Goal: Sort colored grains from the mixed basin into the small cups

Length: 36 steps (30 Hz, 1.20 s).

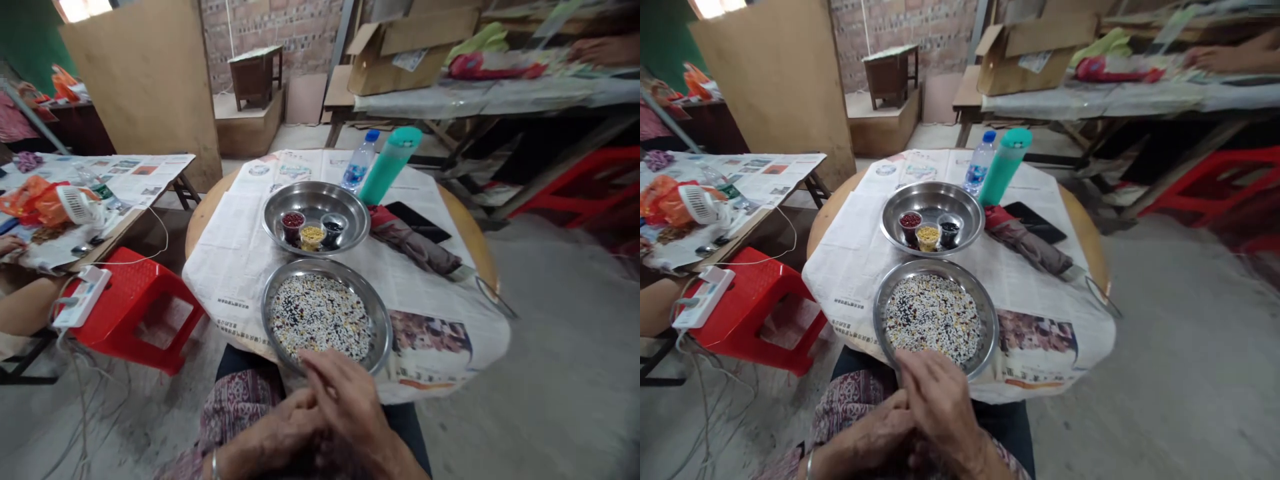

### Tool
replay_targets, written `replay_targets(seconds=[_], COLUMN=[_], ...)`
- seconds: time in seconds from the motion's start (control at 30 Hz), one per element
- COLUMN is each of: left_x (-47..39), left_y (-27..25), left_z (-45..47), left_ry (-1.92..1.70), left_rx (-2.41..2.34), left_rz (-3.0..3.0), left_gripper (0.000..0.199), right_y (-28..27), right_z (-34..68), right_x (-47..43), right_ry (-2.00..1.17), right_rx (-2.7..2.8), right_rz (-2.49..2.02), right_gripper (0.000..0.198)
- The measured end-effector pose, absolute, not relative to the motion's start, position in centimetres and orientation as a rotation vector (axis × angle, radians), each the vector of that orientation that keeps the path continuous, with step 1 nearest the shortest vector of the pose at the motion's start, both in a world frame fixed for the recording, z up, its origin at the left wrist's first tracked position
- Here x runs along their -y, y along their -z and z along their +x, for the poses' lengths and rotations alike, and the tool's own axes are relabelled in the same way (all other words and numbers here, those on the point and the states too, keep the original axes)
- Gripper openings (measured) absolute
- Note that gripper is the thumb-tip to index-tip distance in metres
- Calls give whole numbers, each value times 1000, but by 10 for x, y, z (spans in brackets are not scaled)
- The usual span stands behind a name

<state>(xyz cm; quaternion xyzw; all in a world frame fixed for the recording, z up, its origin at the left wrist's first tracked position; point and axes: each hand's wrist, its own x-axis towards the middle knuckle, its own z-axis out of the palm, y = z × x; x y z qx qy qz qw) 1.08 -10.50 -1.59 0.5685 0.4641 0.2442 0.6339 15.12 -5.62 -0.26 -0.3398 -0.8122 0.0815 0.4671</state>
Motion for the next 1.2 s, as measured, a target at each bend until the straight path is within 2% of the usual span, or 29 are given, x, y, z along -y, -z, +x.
replay_targets(seconds=[0.17, 0.27, 0.33, 0.5, 0.63, 0.73, 0.87, 0.97, 1.0, 1.1, 1.13, 1.2], left_x=[102, 84, 66, 18, -15, -42, -64, -65, -64, -64, -65, -70], left_y=[-9, -26, -28, -9, 10, 17, 16, 14, 14, 13, 13, 13], left_z=[-5, -9, -6, 11, 24, 25, 14, 4, 3, 6, 10, 22], left_ry=[-418, -476, -458, -92, -31, -51, -251, -401, -394, -220, -166, -115], left_rx=[-1006, -1132, -1151, -812, -764, -811, -1133, -1403, -1472, -1539, -1527, -1446], left_rz=[1188, 1707, 2107, 2722, 2876, 2868, 2694, 2604, 2589, 2568, 2558, 2548], left_gripper=[17, 9, 18, 27, 24, 23, 34, 26, 32, 79, 88, 88], right_y=[39, 55, 60, 61, 65, 69, 72, 70, 70, 68, 68, 68], right_z=[196, 201, 200, 199, 196, 194, 194, 196, 196, 195, 195, 195], right_x=[39, 30, 25, 18, 13, 12, 13, 13, 13, 13, 13, 13], right_ry=[37, 128, 126, 58, 35, 2, -125, -154, -149, -155, -164, -179], right_rx=[1859, 1778, 1766, 1864, 1747, 1648, 1545, 1535, 1537, 1537, 1532, 1514], right_rz=[-1202, -1294, -1302, -1398, -1451, -1471, -1401, -1375, -1384, -1381, -1368, -1347], right_gripper=[16, 13, 11, 18, 27, 23, 16, 18, 20, 25, 26, 28])
